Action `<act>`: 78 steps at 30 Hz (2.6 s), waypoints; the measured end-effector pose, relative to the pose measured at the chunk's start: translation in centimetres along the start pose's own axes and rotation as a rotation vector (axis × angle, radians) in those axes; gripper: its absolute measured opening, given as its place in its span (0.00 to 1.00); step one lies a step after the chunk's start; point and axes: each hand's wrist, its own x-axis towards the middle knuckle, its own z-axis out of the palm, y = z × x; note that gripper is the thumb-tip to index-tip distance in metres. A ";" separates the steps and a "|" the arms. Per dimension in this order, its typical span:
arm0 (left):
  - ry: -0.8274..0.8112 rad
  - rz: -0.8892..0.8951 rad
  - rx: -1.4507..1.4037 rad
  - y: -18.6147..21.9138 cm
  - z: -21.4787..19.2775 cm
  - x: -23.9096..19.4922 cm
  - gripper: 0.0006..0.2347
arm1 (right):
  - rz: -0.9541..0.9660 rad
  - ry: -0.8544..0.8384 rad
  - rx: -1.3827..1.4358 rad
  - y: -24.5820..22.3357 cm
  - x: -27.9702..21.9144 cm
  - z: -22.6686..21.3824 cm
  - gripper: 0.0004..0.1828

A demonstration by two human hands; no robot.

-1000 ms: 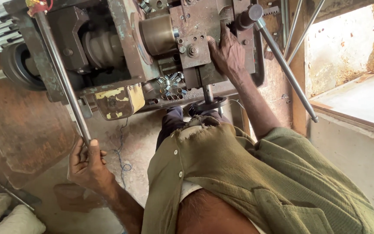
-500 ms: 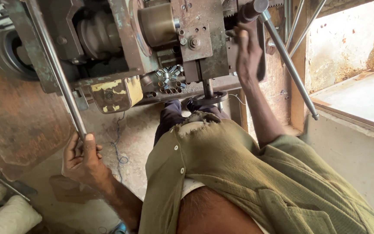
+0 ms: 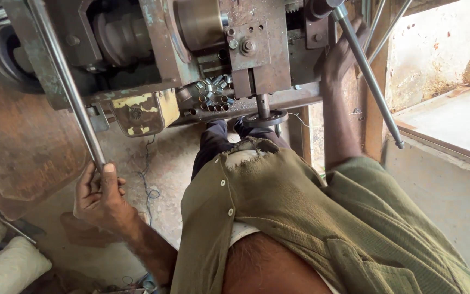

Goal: The person uses a long metal lever to operate a cutting machine while another person feeds metal rods into the mechanism. The person then pulls back the lever and reaches in by hand to clear small metal pieces from the machine's bed.

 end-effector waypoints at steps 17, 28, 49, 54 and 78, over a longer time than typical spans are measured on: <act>0.024 -0.006 0.068 0.5 0.1 0.2 0.12 | -0.087 -0.284 0.276 1.3 5.6 0.8 0.48; 0.020 -0.008 0.093 0.1 -0.4 0.4 0.12 | -0.072 -0.629 0.624 0.6 6.3 3.6 0.32; -0.100 0.036 -0.076 -2.2 -2.0 1.4 0.14 | -0.756 -0.857 -0.251 -14.0 -19.6 2.6 0.09; -0.189 0.027 -0.073 -1.9 -2.6 1.6 0.15 | -0.822 -0.972 -0.701 -12.7 -20.0 10.7 0.22; -0.574 -0.166 -0.081 -0.4 -4.4 4.4 0.22 | -0.422 -1.031 -1.083 -8.2 -14.4 25.4 0.14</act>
